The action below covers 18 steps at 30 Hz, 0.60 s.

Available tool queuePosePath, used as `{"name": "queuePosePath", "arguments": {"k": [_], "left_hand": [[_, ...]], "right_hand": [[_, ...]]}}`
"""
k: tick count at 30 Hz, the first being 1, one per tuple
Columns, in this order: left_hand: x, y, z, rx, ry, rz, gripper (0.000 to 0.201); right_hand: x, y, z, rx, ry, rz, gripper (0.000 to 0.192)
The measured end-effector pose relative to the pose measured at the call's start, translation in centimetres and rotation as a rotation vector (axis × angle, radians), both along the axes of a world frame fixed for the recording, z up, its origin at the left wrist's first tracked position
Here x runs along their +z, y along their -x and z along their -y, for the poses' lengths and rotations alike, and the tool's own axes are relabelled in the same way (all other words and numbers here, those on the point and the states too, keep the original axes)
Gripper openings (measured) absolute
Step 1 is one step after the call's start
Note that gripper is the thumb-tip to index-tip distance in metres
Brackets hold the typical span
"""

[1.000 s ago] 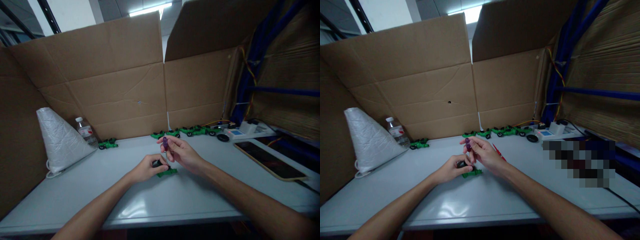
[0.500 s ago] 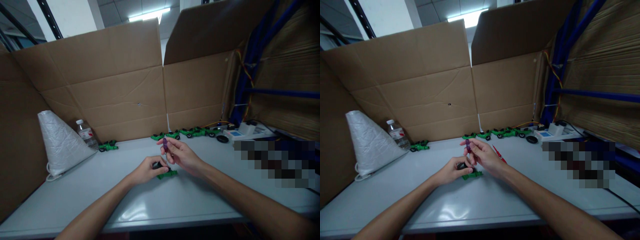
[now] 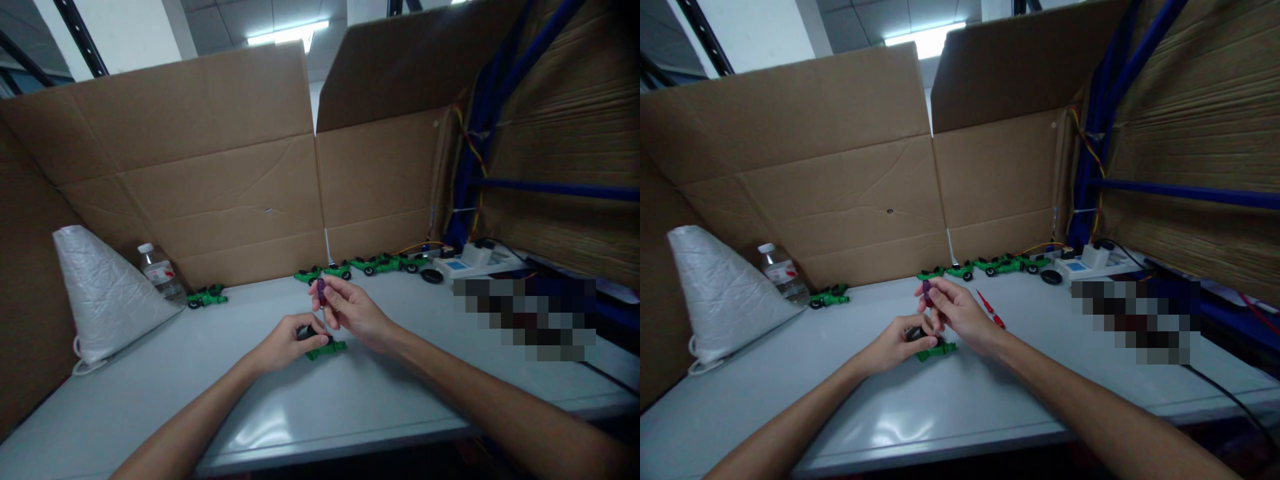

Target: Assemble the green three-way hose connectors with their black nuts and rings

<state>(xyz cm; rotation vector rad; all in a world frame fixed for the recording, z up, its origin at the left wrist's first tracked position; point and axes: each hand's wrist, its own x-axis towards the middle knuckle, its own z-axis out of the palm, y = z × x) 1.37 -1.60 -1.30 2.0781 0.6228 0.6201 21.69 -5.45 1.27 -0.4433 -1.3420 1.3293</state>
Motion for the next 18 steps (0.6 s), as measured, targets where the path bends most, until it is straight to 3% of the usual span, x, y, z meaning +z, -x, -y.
{"name": "queuePosePath", "arguments": {"k": [18], "left_hand": [[0.08,-0.06,0.02,-0.019,0.021,0.022,0.036]], "right_hand": [[0.05,0.51,0.16,-0.021,0.027,0.006,0.048]]}}
